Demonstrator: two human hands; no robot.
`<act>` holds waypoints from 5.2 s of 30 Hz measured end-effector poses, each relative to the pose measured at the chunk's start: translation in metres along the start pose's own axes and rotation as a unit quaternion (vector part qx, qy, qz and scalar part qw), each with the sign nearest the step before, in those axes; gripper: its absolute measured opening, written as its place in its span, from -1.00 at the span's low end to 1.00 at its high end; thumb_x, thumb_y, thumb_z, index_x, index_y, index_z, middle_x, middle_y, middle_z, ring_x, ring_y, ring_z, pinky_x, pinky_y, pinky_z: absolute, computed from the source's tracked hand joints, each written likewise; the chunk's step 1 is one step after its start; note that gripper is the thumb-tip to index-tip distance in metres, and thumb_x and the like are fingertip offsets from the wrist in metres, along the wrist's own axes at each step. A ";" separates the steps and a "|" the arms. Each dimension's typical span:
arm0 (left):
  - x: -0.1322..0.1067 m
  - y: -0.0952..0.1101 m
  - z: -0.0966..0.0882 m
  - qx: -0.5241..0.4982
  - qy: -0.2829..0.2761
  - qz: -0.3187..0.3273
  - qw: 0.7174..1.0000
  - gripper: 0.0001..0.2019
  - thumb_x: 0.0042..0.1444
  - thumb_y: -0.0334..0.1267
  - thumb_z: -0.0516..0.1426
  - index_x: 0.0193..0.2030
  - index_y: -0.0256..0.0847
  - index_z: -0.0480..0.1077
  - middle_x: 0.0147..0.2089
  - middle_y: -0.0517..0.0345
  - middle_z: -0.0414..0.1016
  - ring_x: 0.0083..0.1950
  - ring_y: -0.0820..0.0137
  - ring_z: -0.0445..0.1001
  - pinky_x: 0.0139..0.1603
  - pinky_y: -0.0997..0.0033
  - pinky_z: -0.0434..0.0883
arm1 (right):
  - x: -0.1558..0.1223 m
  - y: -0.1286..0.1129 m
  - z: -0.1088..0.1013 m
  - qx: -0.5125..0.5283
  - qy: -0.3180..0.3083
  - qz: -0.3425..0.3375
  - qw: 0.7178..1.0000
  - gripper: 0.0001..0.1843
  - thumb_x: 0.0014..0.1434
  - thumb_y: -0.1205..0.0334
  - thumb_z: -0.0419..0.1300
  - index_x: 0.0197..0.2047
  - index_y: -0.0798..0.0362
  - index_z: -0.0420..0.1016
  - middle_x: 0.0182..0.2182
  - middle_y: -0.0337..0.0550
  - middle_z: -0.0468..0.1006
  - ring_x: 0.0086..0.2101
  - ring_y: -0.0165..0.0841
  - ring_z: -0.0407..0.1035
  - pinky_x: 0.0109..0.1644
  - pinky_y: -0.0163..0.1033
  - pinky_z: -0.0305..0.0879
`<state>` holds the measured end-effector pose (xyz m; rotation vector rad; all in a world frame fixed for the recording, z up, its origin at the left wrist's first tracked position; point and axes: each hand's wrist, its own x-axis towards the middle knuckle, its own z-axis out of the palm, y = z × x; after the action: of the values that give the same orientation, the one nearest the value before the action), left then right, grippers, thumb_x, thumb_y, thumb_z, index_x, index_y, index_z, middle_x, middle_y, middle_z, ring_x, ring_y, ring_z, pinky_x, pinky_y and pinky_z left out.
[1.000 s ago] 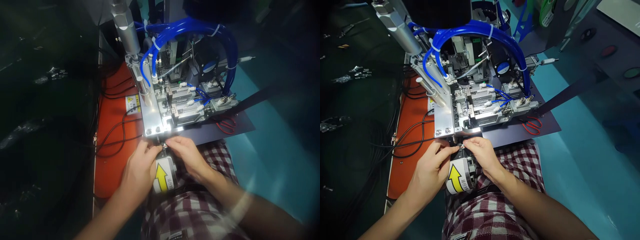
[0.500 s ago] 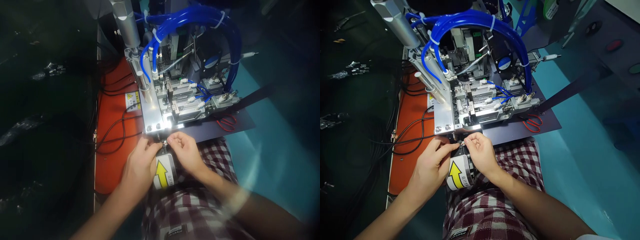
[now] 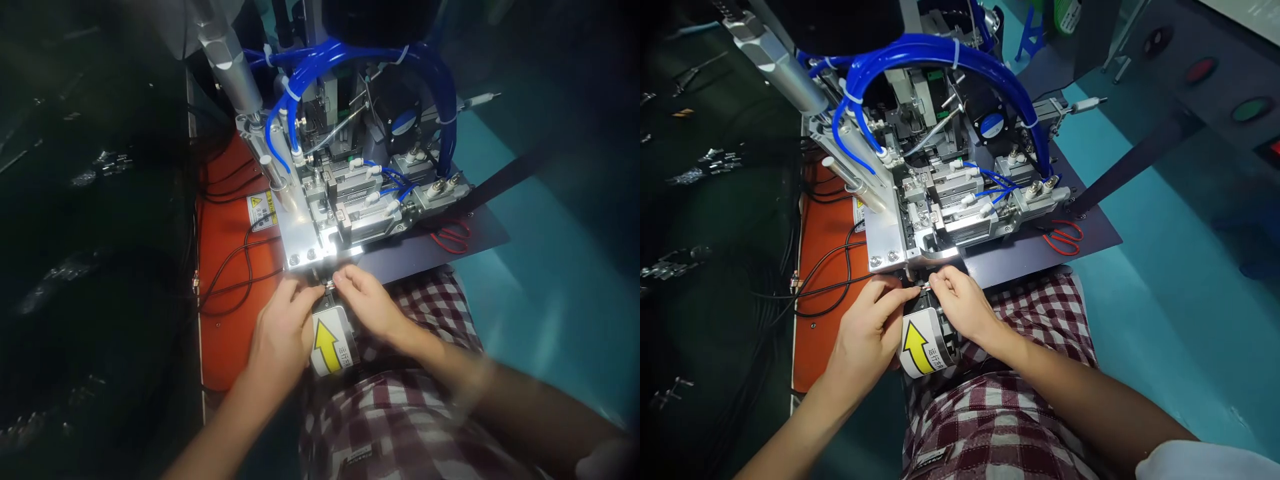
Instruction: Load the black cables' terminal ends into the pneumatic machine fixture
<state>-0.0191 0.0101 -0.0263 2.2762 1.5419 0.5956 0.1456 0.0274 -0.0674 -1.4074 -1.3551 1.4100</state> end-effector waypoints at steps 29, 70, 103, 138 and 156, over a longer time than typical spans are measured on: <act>-0.001 0.004 0.003 0.087 0.018 0.036 0.995 -0.70 0.16 -0.49 -0.02 -0.13 -0.33 0.52 -0.30 0.00 0.42 -0.36 0.36 0.44 -0.45 0.46 0.36 | 0.000 0.010 0.004 0.141 -0.015 0.025 0.990 -0.63 0.32 -0.01 -0.09 -0.43 0.02 0.24 -0.62 -0.39 0.20 -0.62 -0.49 0.04 -0.53 -0.32 -0.03; -0.001 -0.001 0.001 0.072 0.027 0.047 0.996 -0.70 0.14 -0.52 -0.02 -0.11 -0.26 0.49 -0.26 0.05 0.41 -0.30 0.38 0.45 -0.34 0.45 0.45 | 0.007 -0.020 0.001 0.183 0.009 0.177 0.967 -0.82 0.03 0.34 0.14 -0.56 0.05 0.24 -0.73 -0.45 0.15 -0.67 -0.55 -0.01 -0.58 -0.35 -0.12; 0.000 0.000 0.000 0.073 0.028 0.045 0.996 -0.71 0.15 -0.51 -0.01 -0.14 -0.29 0.51 -0.31 0.05 0.41 -0.35 0.39 0.45 -0.42 0.47 0.44 | 0.000 -0.007 -0.007 0.223 -0.029 0.107 0.969 -0.88 0.06 0.21 0.20 -0.44 0.05 0.36 -0.67 -0.39 0.23 -0.65 -0.51 0.07 -0.59 -0.34 -0.02; -0.001 0.001 0.000 0.063 0.016 0.030 0.997 -0.67 0.10 -0.57 0.00 -0.12 -0.31 0.52 -0.27 0.00 0.43 -0.32 0.33 0.47 -0.45 0.42 0.45 | -0.004 -0.007 -0.011 0.045 -0.005 0.040 0.998 -0.91 0.12 0.23 0.21 -0.37 0.04 0.38 -0.64 -0.37 0.26 -0.65 -0.49 0.15 -0.59 -0.33 0.10; -0.003 -0.001 0.002 0.056 0.017 0.028 0.998 -0.68 0.12 -0.55 0.01 -0.11 -0.32 0.53 -0.28 -0.04 0.44 -0.30 0.31 0.49 -0.42 0.41 0.48 | -0.012 -0.004 0.003 0.080 0.055 0.058 0.994 -0.84 0.18 0.15 0.19 -0.35 0.05 0.38 -0.58 -0.33 0.29 -0.58 -0.48 0.15 -0.54 -0.33 0.05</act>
<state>-0.0198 0.0072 -0.0290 2.4115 1.5687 0.5778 0.1443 0.0159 -0.0613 -1.4540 -1.0818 1.4594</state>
